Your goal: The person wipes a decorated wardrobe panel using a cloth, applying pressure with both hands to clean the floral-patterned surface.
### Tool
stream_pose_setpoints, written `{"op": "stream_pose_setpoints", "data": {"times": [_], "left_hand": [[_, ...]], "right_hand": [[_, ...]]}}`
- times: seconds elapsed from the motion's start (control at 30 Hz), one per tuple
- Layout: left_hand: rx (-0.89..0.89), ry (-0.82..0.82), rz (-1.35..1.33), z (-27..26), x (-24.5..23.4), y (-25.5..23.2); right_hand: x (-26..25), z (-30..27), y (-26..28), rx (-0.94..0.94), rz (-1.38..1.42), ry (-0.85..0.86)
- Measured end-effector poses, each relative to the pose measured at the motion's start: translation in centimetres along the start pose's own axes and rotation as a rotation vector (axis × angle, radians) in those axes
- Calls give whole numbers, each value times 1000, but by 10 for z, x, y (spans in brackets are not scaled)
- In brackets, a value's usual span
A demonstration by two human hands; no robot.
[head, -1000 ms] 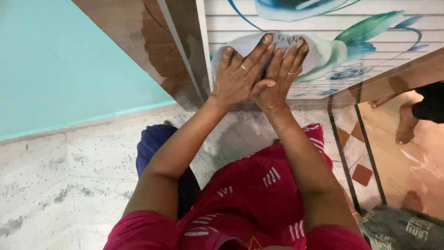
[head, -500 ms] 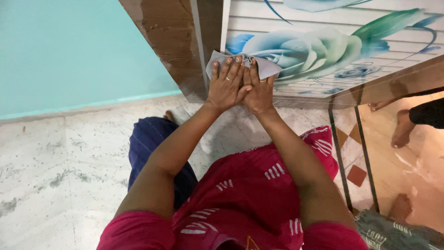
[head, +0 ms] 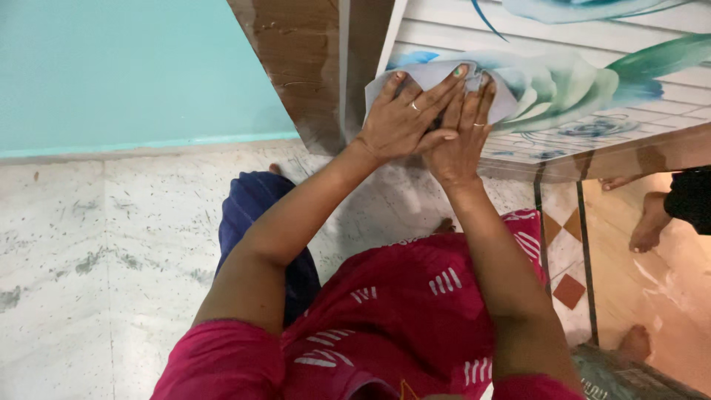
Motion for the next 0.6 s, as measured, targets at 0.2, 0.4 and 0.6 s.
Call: {"op": "stream_pose_setpoints", "data": {"times": [0.2, 0.4, 0.6], "left_hand": [[-25, -68, 52, -4, -10, 29], [-85, -72, 26, -16, -9, 31], [-166, -50, 6, 21, -17, 8]], "right_hand": [[19, 26, 25, -1, 49, -193], [29, 15, 19, -36, 52, -127], [-5, 29, -9, -87, -82, -63]]}}
Point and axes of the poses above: each hand's wrist, its own z-axis towards the middle knuckle, its own x-axis out of the palm, y = z × x, the point moved 6 cm from there along z, towards the middle knuckle, and after that the axes turned 15 degrees about -y, right-handed, at the moved point
